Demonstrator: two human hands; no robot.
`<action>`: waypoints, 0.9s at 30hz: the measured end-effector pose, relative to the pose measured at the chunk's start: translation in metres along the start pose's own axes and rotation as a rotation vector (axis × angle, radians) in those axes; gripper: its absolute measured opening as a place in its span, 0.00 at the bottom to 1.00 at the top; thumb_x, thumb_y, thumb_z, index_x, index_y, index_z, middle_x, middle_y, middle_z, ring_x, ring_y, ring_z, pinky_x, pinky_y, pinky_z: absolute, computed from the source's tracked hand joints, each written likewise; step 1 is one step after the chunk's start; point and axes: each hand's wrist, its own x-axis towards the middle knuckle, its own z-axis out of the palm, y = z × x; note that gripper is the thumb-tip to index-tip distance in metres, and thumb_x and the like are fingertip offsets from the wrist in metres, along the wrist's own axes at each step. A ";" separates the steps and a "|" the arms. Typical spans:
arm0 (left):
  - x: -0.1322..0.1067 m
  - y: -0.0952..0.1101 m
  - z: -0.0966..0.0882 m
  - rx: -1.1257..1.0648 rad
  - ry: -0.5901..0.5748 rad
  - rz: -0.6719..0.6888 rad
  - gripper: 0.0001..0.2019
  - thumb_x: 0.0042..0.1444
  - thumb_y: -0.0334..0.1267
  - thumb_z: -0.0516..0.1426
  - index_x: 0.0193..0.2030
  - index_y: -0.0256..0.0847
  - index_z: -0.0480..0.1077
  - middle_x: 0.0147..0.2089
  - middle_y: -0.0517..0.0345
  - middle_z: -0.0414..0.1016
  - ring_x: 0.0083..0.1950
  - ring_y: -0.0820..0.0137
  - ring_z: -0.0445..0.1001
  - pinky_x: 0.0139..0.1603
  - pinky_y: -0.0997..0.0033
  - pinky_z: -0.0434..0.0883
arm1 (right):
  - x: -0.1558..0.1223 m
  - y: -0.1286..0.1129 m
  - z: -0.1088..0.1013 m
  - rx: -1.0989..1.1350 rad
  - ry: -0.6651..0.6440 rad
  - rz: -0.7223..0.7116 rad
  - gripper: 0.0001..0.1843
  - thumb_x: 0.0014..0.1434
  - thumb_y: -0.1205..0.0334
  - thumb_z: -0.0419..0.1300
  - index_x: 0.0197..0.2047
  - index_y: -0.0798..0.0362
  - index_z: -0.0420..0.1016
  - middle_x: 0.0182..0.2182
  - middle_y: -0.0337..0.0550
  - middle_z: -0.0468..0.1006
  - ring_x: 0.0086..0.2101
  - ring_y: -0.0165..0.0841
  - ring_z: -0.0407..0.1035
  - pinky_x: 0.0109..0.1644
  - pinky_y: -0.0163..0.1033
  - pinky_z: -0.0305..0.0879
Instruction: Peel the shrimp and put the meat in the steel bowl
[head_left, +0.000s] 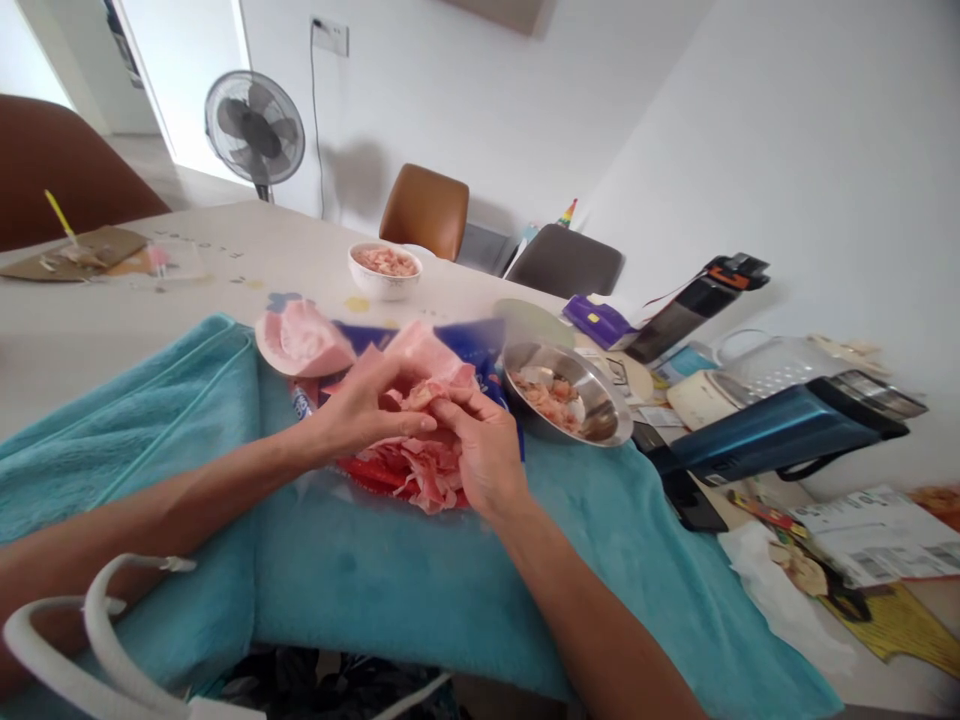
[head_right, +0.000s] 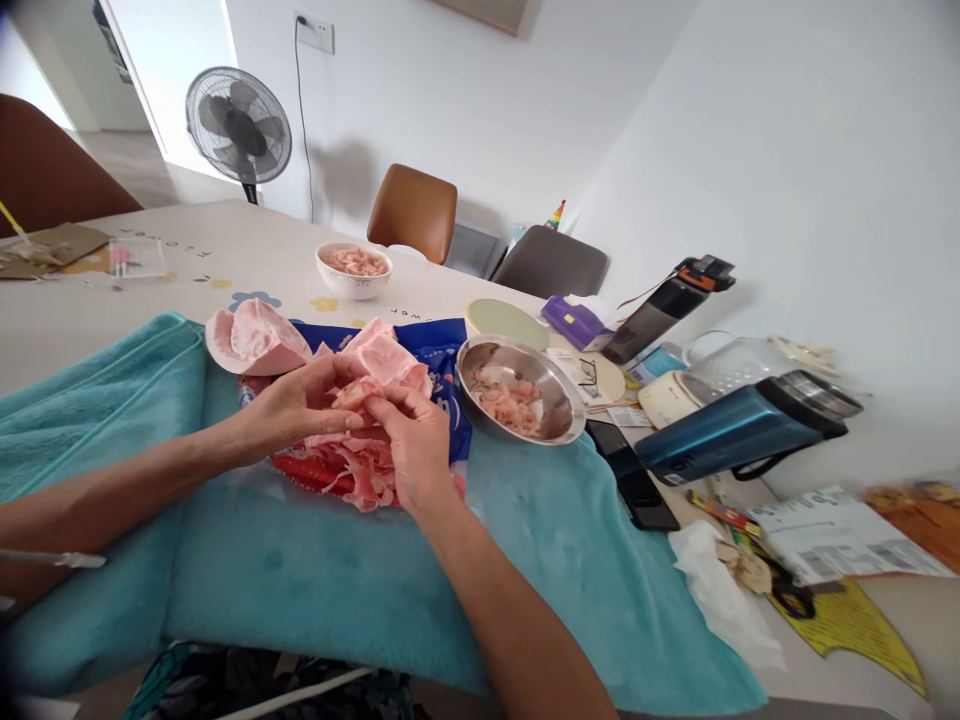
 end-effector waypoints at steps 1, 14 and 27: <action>0.000 -0.001 0.000 0.031 0.023 -0.003 0.17 0.46 0.38 0.69 0.42 0.39 0.73 0.39 0.58 0.74 0.40 0.69 0.74 0.40 0.70 0.72 | -0.001 0.001 0.001 -0.013 0.003 0.008 0.07 0.46 0.61 0.69 0.30 0.52 0.79 0.25 0.37 0.78 0.26 0.30 0.72 0.34 0.38 0.73; 0.003 -0.005 -0.011 -0.332 -0.178 -0.179 0.05 0.53 0.36 0.65 0.35 0.38 0.78 0.31 0.55 0.79 0.33 0.71 0.78 0.36 0.74 0.74 | 0.001 -0.007 -0.007 0.133 -0.180 0.155 0.09 0.45 0.61 0.70 0.30 0.53 0.78 0.21 0.34 0.74 0.22 0.25 0.65 0.24 0.30 0.67; 0.005 -0.009 -0.017 -0.207 -0.116 -0.116 0.07 0.50 0.35 0.67 0.38 0.41 0.80 0.30 0.58 0.80 0.31 0.72 0.76 0.33 0.76 0.72 | 0.002 -0.013 -0.010 0.044 -0.206 0.111 0.09 0.45 0.61 0.70 0.30 0.52 0.76 0.25 0.33 0.76 0.26 0.26 0.69 0.33 0.34 0.70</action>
